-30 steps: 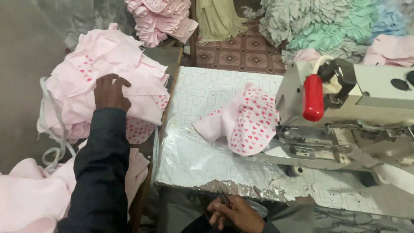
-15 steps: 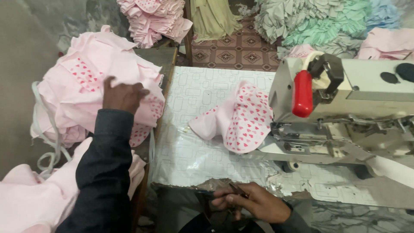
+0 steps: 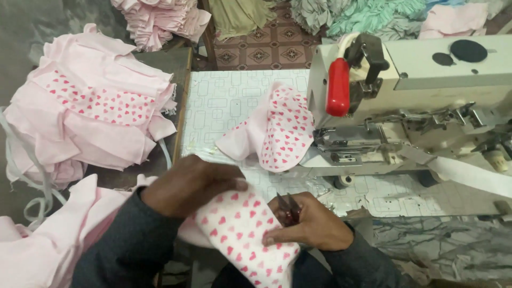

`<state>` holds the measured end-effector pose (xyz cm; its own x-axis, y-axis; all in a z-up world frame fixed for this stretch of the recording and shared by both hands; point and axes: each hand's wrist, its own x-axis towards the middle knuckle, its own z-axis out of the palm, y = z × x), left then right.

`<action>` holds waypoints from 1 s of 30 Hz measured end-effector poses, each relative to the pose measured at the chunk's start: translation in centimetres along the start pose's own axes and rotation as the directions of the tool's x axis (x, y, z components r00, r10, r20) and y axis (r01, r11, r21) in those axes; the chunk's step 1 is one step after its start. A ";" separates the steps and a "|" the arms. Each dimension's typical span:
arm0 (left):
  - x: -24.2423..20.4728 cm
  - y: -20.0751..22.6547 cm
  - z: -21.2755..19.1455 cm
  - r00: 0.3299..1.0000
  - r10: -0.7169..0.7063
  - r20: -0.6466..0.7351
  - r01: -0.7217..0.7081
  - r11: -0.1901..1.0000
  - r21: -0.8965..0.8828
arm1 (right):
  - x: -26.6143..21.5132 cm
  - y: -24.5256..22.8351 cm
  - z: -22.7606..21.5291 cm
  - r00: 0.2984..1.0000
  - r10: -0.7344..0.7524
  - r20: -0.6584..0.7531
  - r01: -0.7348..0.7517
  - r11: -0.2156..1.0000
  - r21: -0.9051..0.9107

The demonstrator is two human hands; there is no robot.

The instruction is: Trimming excess threads or fabric from pink baby garments using small scissors at a sewing workstation.

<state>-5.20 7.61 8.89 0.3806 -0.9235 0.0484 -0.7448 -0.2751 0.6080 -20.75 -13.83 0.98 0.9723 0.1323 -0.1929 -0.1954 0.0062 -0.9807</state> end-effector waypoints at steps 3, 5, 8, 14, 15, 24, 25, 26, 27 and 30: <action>5.4 0.8 -1.3 0.995 0.093 0.033 -0.096 0.986 0.137 | -0.3 1.2 -0.3 0.996 -0.065 -0.067 0.075 0.983 0.167; 10.1 -0.5 0.5 0.987 0.144 0.077 -0.154 0.979 0.137 | -0.2 1.9 -0.4 0.968 -0.109 -0.224 0.154 0.969 0.194; 16.4 -5.4 5.9 0.994 0.082 -0.073 -0.085 0.995 -0.048 | 0.0 4.2 -2.3 0.794 -0.023 -0.607 0.298 0.886 0.356; 19.7 -10.9 11.2 0.973 -0.007 -0.229 0.029 0.995 0.092 | -0.1 8.9 -5.5 0.683 0.036 -0.730 0.245 0.929 0.276; 19.3 -11.8 11.6 0.880 0.216 -0.424 -0.048 0.927 0.373 | 0.1 9.0 -5.6 0.680 0.023 -0.733 0.272 0.920 0.281; 12.7 -4.3 14.8 0.815 0.433 -0.385 -0.191 0.828 0.527 | -1.7 10.1 -5.1 0.689 0.035 -0.724 0.315 0.885 0.342; 12.6 -3.9 14.7 0.819 0.426 -0.384 -0.149 0.805 0.574 | -2.3 10.2 -5.2 0.697 0.050 -0.715 0.299 0.887 0.353; 12.6 -3.5 14.6 0.819 0.427 -0.382 -0.153 0.805 0.573 | -2.4 10.0 -5.4 0.694 0.052 -0.718 0.299 0.886 0.354; 12.5 -3.0 14.6 0.833 0.396 -0.386 -0.108 0.801 0.588 | -2.5 9.8 -5.5 0.683 0.034 -0.729 0.305 0.894 0.328; 12.7 -2.2 14.8 0.857 0.335 -0.391 -0.024 0.785 0.619 | -2.1 12.6 -7.1 0.660 0.029 -0.751 0.320 0.893 0.316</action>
<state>-6.83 -7.50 -3.53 0.2910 -0.7789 0.5555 -0.9331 -0.3593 -0.0150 -24.32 -21.08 -11.18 0.7322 -0.6569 -0.1797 0.0961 0.3609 -0.9277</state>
